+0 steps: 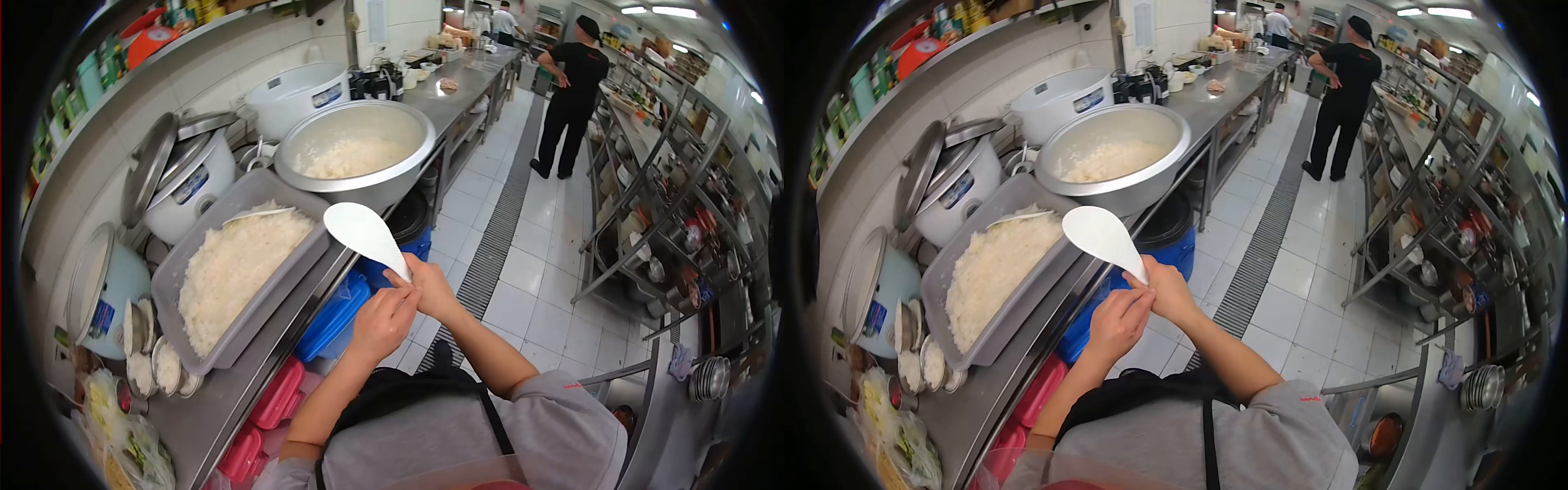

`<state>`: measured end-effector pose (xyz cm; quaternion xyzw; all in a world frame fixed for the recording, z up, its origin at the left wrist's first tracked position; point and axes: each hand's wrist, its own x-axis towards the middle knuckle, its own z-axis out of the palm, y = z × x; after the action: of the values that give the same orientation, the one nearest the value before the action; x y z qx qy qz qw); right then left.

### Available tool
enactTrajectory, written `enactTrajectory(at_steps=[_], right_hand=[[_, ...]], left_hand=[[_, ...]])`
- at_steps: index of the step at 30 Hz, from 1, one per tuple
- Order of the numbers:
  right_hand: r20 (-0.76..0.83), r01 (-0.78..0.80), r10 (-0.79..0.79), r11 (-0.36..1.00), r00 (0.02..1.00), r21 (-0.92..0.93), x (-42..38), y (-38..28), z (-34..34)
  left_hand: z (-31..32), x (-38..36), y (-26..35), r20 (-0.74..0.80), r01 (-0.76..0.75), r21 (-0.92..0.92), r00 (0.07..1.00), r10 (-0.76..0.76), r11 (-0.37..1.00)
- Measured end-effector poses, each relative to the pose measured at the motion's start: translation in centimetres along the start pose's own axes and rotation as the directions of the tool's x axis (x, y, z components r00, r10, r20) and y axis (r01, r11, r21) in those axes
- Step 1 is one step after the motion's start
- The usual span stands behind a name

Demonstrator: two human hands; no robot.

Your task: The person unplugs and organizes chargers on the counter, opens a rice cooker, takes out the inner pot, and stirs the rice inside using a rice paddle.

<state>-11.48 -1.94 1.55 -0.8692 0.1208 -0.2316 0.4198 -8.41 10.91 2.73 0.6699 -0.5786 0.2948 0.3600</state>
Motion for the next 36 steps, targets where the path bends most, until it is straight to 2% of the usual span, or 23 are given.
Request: enactTrajectory(at_steps=[3, 6, 9, 11, 13, 14, 16, 17, 18, 19, 20, 21, 22, 23, 24, 25, 27, 28, 29, 31, 32, 34, 36], right_hand=[[-0.053, -0.048, 0.05, 0.998, 0.997, 0.046, 0.9, 3.1, -3.5], [-0.093, -0.093, 0.101, 0.991, 0.99, 0.092, 2.7, 7.0, -7.8], [-0.126, -0.095, 0.104, 0.993, 0.987, 0.075, 4.7, 12.7, -12.1], [-0.127, -0.114, 0.122, 0.991, 0.984, 0.063, 5.0, 15.7, -14.6], [-0.051, -0.266, 0.269, 0.962, 0.962, 0.054, 5.3, 17.7, -17.0], [0.011, -0.267, 0.267, 0.963, 0.964, 0.039, 5.7, 18.3, -17.7], [0.004, -0.467, 0.471, 0.874, 0.882, 0.134, 6.5, 19.3, -18.6], [0.068, -0.474, 0.469, 0.874, 0.881, 0.105, 7.2, 20.8, -18.9], [0.082, -0.413, 0.405, 0.895, 0.911, 0.168, 8.1, 22.7, -19.0], [0.079, -0.348, 0.339, 0.906, 0.937, 0.241, 9.4, 24.2, -19.3], [0.094, -0.295, 0.279, 0.916, 0.956, 0.271, 11.5, 24.7, -19.6], [0.096, -0.263, 0.245, 0.885, 0.965, 0.385, 13.9, 24.9, -19.8], [0.154, -0.258, 0.216, 0.902, 0.964, 0.347, 16.9, 23.6, -20.5], [0.142, -0.221, 0.199, 0.962, 0.97, 0.163, 20.1, 21.4, -20.8], [0.149, -0.119, 0.104, 0.989, 0.983, 0.091, 23.3, 19.0, -20.5], [0.159, -0.009, 0.005, 1.0, 0.987, 0.024, 26.3, 16.6, -19.6], [0.299, 0.166, -0.118, 0.976, 0.947, -0.143, 31.8, 12.2, -16.7], [0.402, 0.237, -0.134, 0.946, 0.906, -0.22, 35.2, 11.9, -14.9], [0.42, 0.595, -0.453, 0.738, 0.786, -0.319, 38.9, 13.8, -12.4], [0.533, 0.524, -0.134, 0.483, 0.836, -0.701, 42.4, 10.4, -8.4], [0.54, 0.528, -0.129, 0.482, 0.832, -0.699, 44.5, 10.6, -6.5], [0.586, 0.602, -0.162, 0.335, 0.794, -0.725, 48.3, 12.6, -3.0], [0.654, 0.667, -0.146, 0.262, 0.742, -0.698, 49.9, 13.7, -0.3]], left_hand=[[3.4, 3.4, 0.2, -0.048, -0.037, -0.113, 0.998, 0.032, 0.993], [3.3, 8.5, -0.7, -0.154, -0.022, -0.013, 0.988, 0.02, 1.0], [4.0, 13.6, -4.3, -0.338, 0.169, 0.101, 0.933, -0.126, 0.98], [5.2, 16.3, -8.0, -0.365, 0.31, 0.063, 0.892, -0.268, 0.949], [7.6, 17.7, -14.0, -0.257, 0.413, 0.048, 0.885, -0.388, 0.909], [9.3, 17.4, -18.2, -0.192, 0.318, 0.226, 0.941, -0.278, 0.921], [12.3, 13.9, -26.4, -0.028, 0.419, 0.399, 0.895, -0.446, 0.816], [11.9, 13.3, -27.3, -0.014, 0.537, 0.425, 0.809, -0.588, 0.728], [11.1, 13.4, -27.4, -0.005, 0.629, 0.452, 0.711, -0.703, 0.633], [10.1, 13.4, -27.1, -0.021, 0.65, 0.468, 0.686, -0.727, 0.599], [9.2, 13.7, -26.9, -0.032, 0.768, 0.362, 0.576, -0.817, 0.527], [8.7, 13.3, -27.0, -0.027, 0.865, 0.248, 0.456, -0.889, 0.436], [8.7, 12.3, -27.3, -0.035, 0.878, 0.253, 0.427, -0.903, 0.405], [8.7, 11.3, -27.6, -0.136, 0.858, 0.267, 0.485, -0.864, 0.439], [8.6, 10.4, -28.1, -0.237, 0.833, 0.287, 0.541, -0.807, 0.473], [8.9, 9.5, -28.8, -0.251, 0.845, 0.287, 0.521, -0.816, 0.451], [10.1, 7.5, -30.1, -0.537, 0.804, 0.203, 0.569, -0.622, 0.56], [10.4, 6.7, -30.7, -0.544, 0.814, 0.202, 0.555, -0.629, 0.545], [10.6, 6.1, -31.2, -0.583, 0.836, 0.094, 0.487, -0.651, 0.541], [10.8, 6.2, -31.1, -0.579, 0.863, -0.066, 0.375, -0.724, 0.501], [10.7, 6.5, -30.8, -0.578, 0.867, -0.069, 0.368, -0.729, 0.493], [10.6, 7.0, -30.4, -0.552, 0.871, -0.137, 0.328, -0.766, 0.471], [10.5, 6.9, -30.4, -0.554, 0.881, -0.124, 0.321, -0.768, 0.458]])
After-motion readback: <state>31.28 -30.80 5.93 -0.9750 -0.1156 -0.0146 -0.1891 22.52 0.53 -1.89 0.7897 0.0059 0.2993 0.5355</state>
